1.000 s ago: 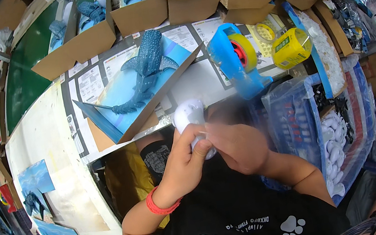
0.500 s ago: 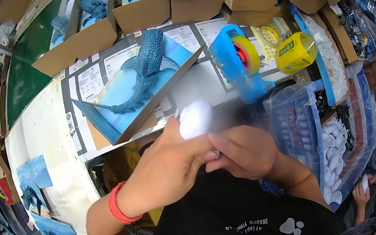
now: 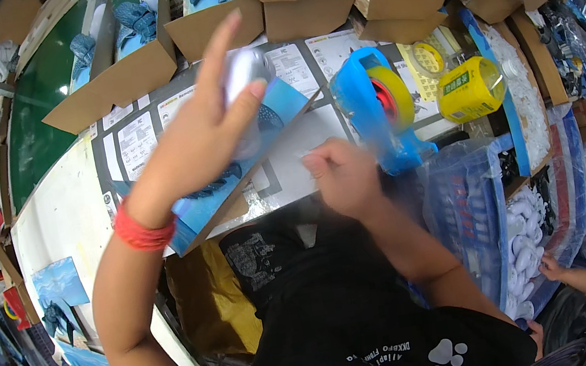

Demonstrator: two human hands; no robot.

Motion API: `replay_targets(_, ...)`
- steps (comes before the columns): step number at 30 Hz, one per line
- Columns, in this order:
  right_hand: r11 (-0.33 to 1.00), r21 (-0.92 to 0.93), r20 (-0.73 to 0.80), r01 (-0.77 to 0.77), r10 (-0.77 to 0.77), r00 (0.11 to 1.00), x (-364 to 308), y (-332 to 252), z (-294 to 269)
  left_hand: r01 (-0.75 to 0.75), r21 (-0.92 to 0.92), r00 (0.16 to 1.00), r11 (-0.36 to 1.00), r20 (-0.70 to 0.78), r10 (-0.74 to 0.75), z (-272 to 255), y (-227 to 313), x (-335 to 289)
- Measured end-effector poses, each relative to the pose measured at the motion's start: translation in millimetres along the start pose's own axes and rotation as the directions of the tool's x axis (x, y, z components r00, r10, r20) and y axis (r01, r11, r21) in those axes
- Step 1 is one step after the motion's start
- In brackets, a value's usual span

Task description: The person places a white game controller and a blue whale plush toy into a blue foam insert, then into a cardboard box. The person seals the box with tape and applies a label. The process is repeated for multiple units.

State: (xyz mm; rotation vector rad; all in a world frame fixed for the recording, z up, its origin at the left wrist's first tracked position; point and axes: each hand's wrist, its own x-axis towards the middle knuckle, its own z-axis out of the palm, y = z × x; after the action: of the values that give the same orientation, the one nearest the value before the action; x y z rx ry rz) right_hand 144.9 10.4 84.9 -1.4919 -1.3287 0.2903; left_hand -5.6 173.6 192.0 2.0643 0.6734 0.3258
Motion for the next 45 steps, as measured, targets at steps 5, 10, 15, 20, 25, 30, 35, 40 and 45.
replay_targets(5,0.921,0.146,0.082,-0.362,0.353,0.932,-23.5,40.8,44.6,0.041,0.248,0.991,0.968,0.116,-0.072,36.0,-17.5,-0.6)
replay_targets(10,0.819,0.204,0.197,-0.536,0.502,0.842,-27.4,17.6,38.0,0.126,0.136,0.967,0.983,0.203,-0.152,30.9,-10.8,-1.7)
replay_targets(15,0.948,0.180,0.137,-0.261,0.239,0.961,-32.2,33.2,38.3,0.142,0.163,0.939,0.976,0.291,-0.185,18.2,4.9,19.1)
replay_targets(20,0.994,0.079,0.074,-0.069,0.063,0.995,-25.9,37.6,39.5,0.024,0.098,0.912,0.995,0.405,-0.062,21.6,-22.5,47.3)
replay_targets(25,1.000,-0.013,0.042,0.023,-0.023,0.999,-25.8,39.6,41.2,0.133,0.025,0.885,0.991,0.447,-0.130,14.1,-20.2,58.2)
replay_targets(30,0.999,-0.034,0.043,0.029,-0.027,0.999,-21.9,32.5,39.9,-0.140,0.038,0.899,0.989,0.424,0.111,22.0,-43.5,53.8)
replay_targets(35,0.996,-0.077,0.056,0.045,-0.041,0.998,-26.1,34.8,39.6,-0.147,0.121,0.922,0.982,0.377,0.091,29.1,-42.1,51.7)
replay_targets(40,0.996,-0.071,0.059,0.048,-0.043,0.997,-23.3,34.2,42.2,-0.173,0.201,0.957,0.964,0.267,0.116,42.0,-46.0,49.1)
replay_targets(45,-0.043,0.739,0.597,-0.672,0.503,0.625,-33.4,26.1,39.2,-0.004,0.220,0.978,0.975,0.204,-0.042,30.9,-25.4,46.0)
